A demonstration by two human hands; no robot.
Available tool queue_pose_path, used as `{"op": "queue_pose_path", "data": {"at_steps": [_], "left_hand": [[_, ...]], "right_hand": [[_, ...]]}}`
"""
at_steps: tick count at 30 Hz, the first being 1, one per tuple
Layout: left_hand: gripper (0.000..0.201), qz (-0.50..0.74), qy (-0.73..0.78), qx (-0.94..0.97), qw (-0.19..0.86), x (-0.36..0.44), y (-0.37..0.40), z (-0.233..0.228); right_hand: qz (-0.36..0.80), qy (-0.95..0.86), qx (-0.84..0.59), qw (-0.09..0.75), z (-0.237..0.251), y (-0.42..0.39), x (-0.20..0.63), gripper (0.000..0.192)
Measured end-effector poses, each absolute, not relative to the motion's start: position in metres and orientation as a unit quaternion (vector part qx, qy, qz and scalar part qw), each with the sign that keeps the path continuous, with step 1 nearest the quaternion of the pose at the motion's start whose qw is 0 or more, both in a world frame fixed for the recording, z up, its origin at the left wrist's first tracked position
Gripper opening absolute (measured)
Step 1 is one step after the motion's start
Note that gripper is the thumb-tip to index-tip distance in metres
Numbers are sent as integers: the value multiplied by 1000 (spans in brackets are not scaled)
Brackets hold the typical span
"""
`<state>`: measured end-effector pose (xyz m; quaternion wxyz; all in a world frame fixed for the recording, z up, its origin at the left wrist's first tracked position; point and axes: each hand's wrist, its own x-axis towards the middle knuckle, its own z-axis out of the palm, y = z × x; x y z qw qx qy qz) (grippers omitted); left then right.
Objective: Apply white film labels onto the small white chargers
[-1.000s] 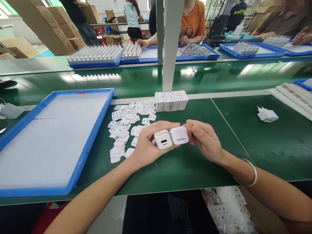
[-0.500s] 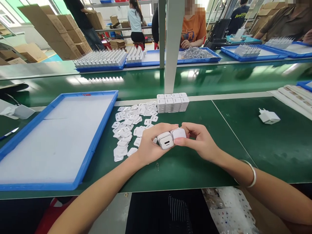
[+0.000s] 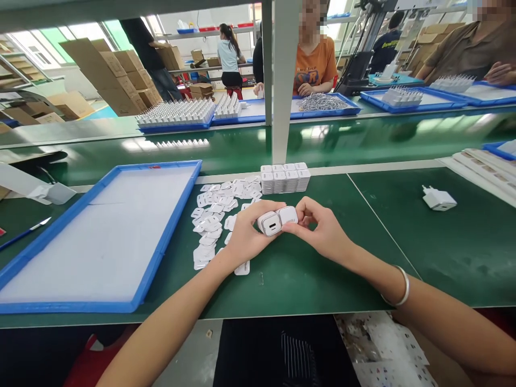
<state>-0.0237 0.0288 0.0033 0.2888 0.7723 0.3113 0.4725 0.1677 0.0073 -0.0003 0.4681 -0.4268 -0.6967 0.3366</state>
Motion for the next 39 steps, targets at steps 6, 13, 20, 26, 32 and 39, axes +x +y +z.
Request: {"op": "queue_pose_path", "data": {"at_steps": [6,13,20,26,32,39], "left_hand": [[29,452,353,769,282,-25,34,-5],[30,464,339,766,288,-23,32,-11],[29,384,349,787,333,-27,36,-10],[33,348,352,802,335,-28,40,-13],[31,335,339,817,324,-31,43,-16],[22,343,314,843,271,-33,46,-15]], "right_hand": [[188,-786,-370,459,-14,15,167,23],[99,-802,-385,447,-10,10,169,18],[182,-818,-394,377,-6,18,177,20],[241,-797,-420,362,-9,19,177,21],[249,-792,-423,363,-9,20,176,20],[190,-810,-400,384,-13,19,173,23]]}}
